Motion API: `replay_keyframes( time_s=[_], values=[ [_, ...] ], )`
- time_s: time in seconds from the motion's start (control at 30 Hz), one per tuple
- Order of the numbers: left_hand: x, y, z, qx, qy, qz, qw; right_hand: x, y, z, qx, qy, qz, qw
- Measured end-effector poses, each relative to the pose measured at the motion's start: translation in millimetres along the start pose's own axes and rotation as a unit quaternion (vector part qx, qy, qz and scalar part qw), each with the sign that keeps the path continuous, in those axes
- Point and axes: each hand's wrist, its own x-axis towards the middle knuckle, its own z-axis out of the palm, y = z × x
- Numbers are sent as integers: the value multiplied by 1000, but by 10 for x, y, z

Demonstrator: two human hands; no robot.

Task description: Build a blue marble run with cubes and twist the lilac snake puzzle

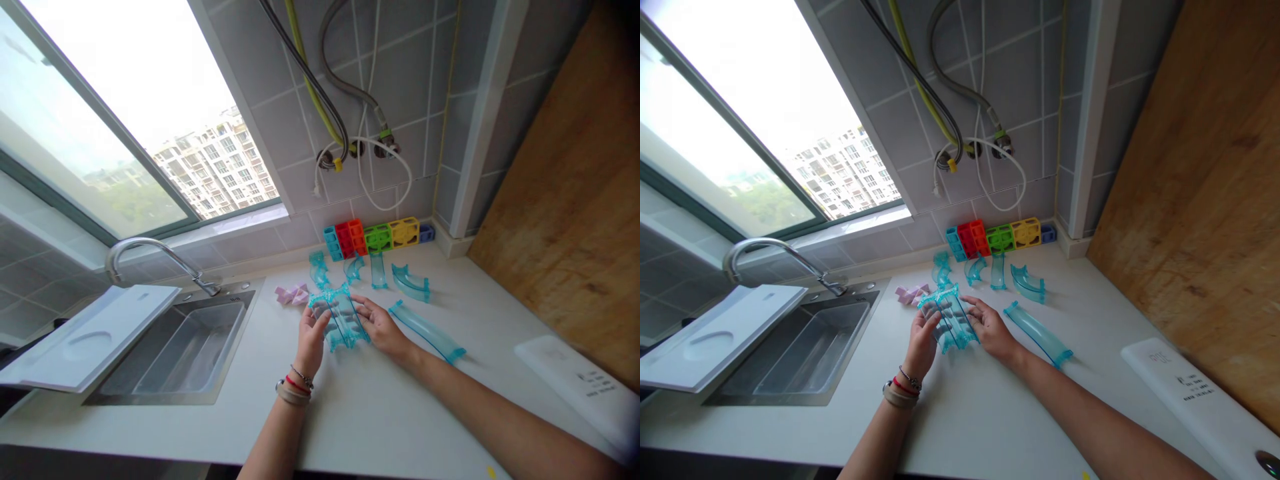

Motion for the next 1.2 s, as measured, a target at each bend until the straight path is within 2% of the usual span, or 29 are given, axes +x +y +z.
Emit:
replay_keyframes(
  time_s=[0.23, 0.5, 0.73, 1.03, 1.2],
  values=[
    [-2, 25, 16, 7, 21, -1, 1000, 14, 46, -14, 30, -6, 16, 999],
    [0, 35, 22, 20, -8, 4, 1000, 29, 88, -23, 45, 3, 16, 999],
    [-7, 58, 36, 12, 8, -17, 1000, 16, 25, 16, 47, 5, 20, 999],
    [32, 79, -9, -10, 72, -4, 997, 9, -58, 7, -25, 76, 25, 997],
    [44, 51, -12, 2, 82, 17, 996, 28, -127, -4, -72, 115, 18, 991]
  ],
)
